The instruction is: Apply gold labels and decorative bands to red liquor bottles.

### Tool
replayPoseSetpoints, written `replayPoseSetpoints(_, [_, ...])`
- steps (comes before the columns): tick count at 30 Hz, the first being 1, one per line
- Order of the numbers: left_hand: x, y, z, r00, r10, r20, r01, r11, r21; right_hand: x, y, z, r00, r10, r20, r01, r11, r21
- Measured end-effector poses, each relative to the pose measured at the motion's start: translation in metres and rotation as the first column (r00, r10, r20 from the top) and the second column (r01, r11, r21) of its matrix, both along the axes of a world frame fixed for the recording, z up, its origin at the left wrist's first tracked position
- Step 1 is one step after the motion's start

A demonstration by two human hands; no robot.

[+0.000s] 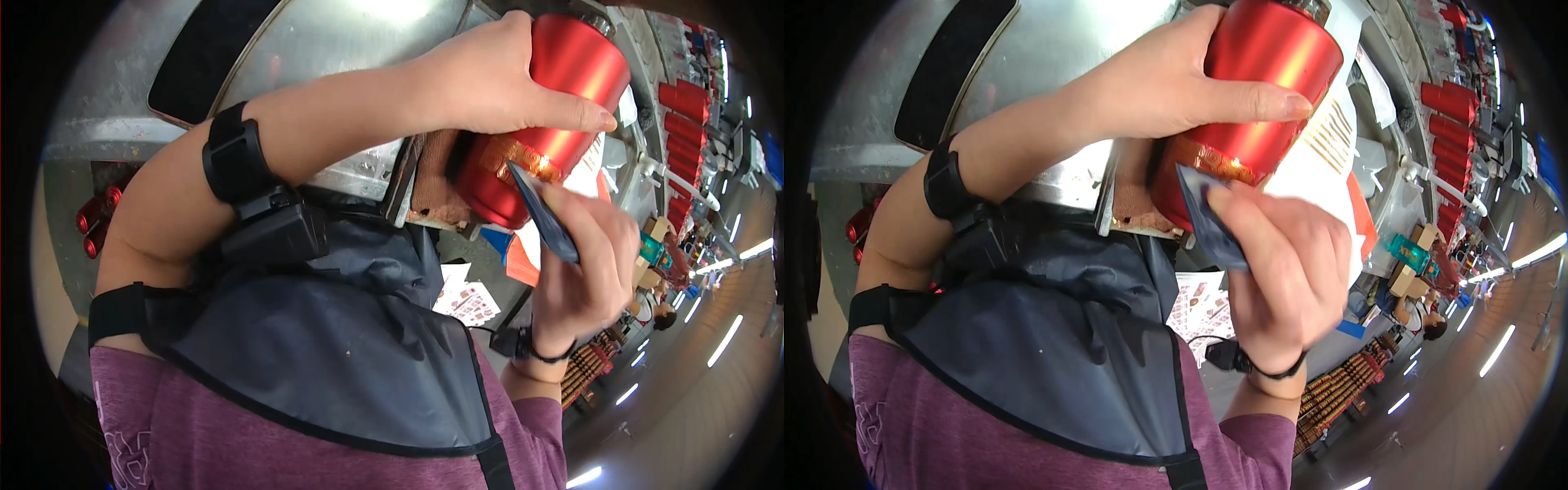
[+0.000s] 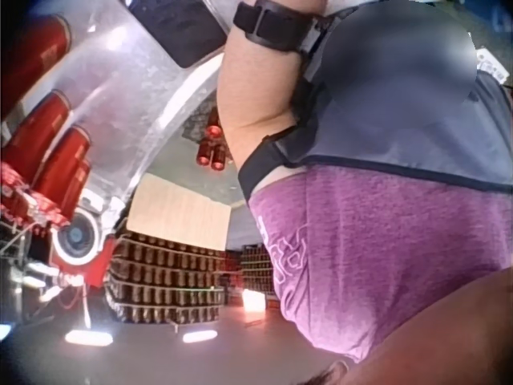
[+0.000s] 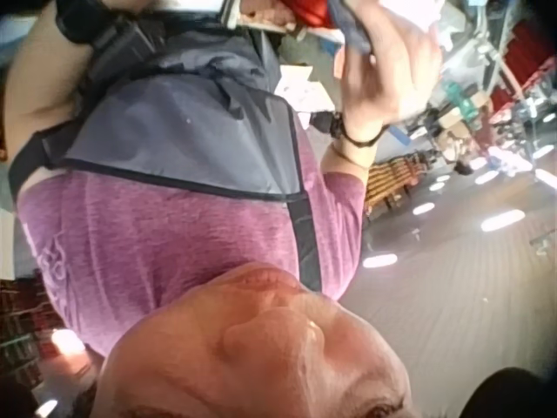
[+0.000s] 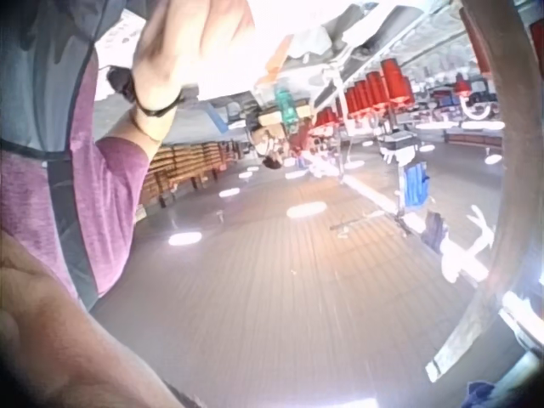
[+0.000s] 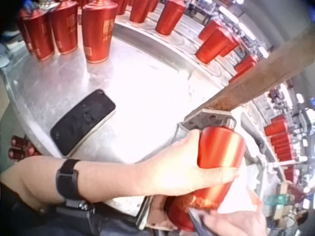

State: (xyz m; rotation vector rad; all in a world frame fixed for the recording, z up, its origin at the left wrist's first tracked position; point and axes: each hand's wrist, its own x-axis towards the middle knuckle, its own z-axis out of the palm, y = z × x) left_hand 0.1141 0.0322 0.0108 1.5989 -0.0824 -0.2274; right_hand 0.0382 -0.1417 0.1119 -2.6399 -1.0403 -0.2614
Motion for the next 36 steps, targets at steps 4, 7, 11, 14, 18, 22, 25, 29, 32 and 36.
replayPoseSetpoints(4, [-0.019,0.010,0.010,0.943,0.031,0.332,0.094,0.930,-0.355,-0.007,0.004,-0.007,0.998,0.019,-0.053,-0.021,0.999,-0.046])
replayPoseSetpoints(7, [-0.012,0.010,-0.003,0.970,0.086,0.229,0.018,0.909,-0.417,-0.010,0.001,-0.010,0.997,0.038,-0.073,-0.040,0.999,-0.027])
replayPoseSetpoints(11, [-0.004,0.005,0.011,0.999,-0.006,-0.036,-0.007,0.934,-0.357,-0.001,-0.005,0.001,0.988,0.040,-0.149,-0.029,0.997,0.075])
replayPoseSetpoints(14, [-0.015,0.015,0.009,0.931,-0.047,0.363,0.181,0.920,-0.347,0.007,-0.002,0.000,0.998,-0.061,-0.036,0.064,0.994,0.091])
replayPoseSetpoints(18, [0.005,0.003,-0.016,0.972,-0.146,0.183,0.217,0.857,-0.468,0.001,-0.002,-0.009,0.997,0.025,-0.070,-0.022,0.999,0.036])
replayPoseSetpoints(22, [0.009,0.001,-0.020,0.964,-0.124,0.236,0.207,0.907,-0.368,-0.003,-0.008,-0.008,0.988,0.034,-0.152,-0.023,0.997,0.073])
replayPoseSetpoints(25, [0.015,0.021,-0.016,0.887,-0.230,0.400,0.383,0.850,-0.361,0.003,-0.011,0.006,0.985,-0.051,-0.163,0.078,0.984,0.161])
replayPoseSetpoints(29, [-0.004,0.012,-0.004,0.985,-0.107,0.134,0.145,0.933,-0.328,0.009,-0.012,-0.013,0.995,-0.024,-0.095,0.037,0.990,0.136])
replayPoseSetpoints(32, [-0.002,0.012,-0.008,0.943,-0.106,0.315,0.204,0.933,-0.298,-0.004,-0.014,-0.014,0.988,-0.008,-0.155,0.029,0.991,0.130])
replayPoseSetpoints(36, [-0.001,0.001,-0.004,0.996,-0.043,0.083,0.073,0.909,-0.410,-0.002,-0.015,-0.008,0.980,-0.025,-0.198,0.066,0.977,0.201])
